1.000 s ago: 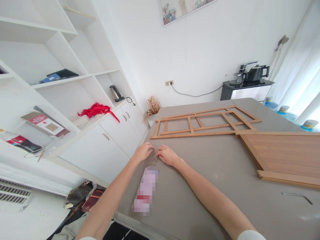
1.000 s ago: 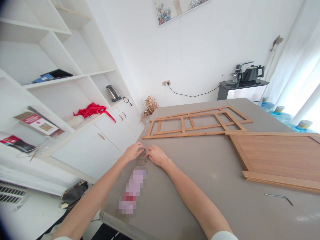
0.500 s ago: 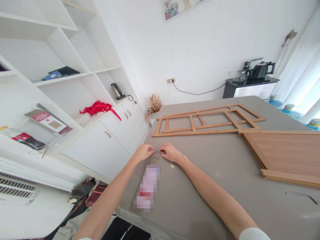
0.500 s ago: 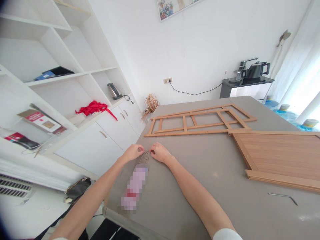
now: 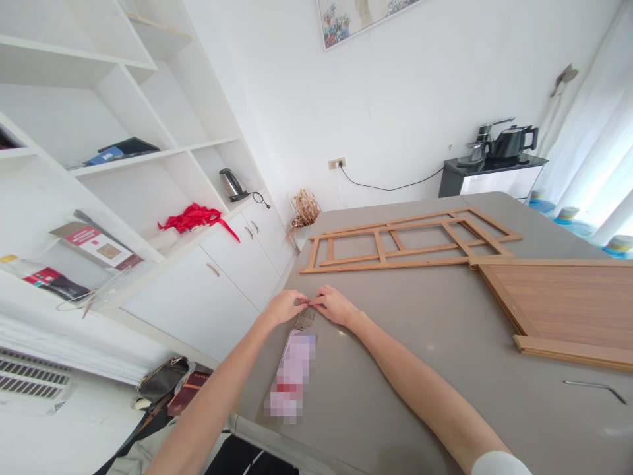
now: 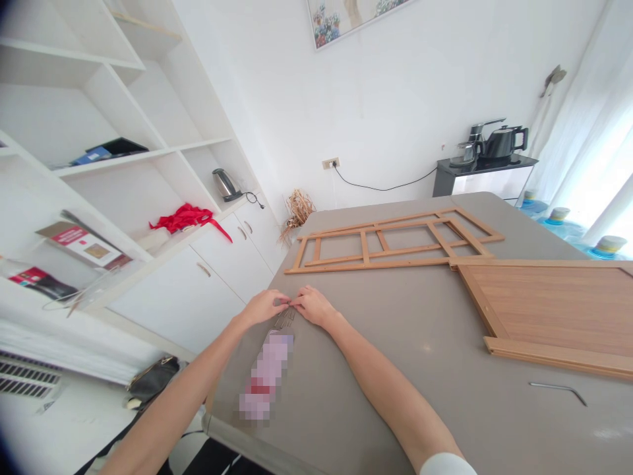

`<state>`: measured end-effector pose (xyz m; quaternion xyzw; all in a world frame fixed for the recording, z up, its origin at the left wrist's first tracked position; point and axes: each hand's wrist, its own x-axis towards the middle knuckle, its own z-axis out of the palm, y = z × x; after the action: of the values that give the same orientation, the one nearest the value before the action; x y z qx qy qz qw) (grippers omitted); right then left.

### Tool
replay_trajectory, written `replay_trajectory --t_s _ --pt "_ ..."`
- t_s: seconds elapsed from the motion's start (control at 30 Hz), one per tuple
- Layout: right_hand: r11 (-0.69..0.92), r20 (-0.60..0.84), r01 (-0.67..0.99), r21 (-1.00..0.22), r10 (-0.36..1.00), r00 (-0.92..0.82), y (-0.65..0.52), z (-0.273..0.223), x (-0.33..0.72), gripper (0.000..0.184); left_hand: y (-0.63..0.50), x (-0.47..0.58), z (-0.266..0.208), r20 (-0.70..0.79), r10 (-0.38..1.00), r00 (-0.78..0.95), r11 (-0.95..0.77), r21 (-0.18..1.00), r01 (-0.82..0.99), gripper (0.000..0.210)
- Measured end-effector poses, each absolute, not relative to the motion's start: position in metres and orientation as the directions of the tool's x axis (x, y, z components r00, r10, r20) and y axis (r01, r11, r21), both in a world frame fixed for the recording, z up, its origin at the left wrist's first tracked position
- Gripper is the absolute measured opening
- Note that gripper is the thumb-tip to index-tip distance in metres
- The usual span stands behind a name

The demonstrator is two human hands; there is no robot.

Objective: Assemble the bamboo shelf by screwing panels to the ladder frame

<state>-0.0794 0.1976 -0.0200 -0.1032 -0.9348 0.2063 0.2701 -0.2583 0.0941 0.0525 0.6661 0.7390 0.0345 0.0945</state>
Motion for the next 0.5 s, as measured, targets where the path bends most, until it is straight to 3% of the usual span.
replay_trajectory --t_s 0.5 --pt "0.907 0.470 0.108 -0.408 0.310 -0.827 0.1934 -0.0241 -0.0835 0.028 0.0934 -0.2646 0.0473 -0.081 0.993 -0.084 0.096 0.152 0.984 0.027"
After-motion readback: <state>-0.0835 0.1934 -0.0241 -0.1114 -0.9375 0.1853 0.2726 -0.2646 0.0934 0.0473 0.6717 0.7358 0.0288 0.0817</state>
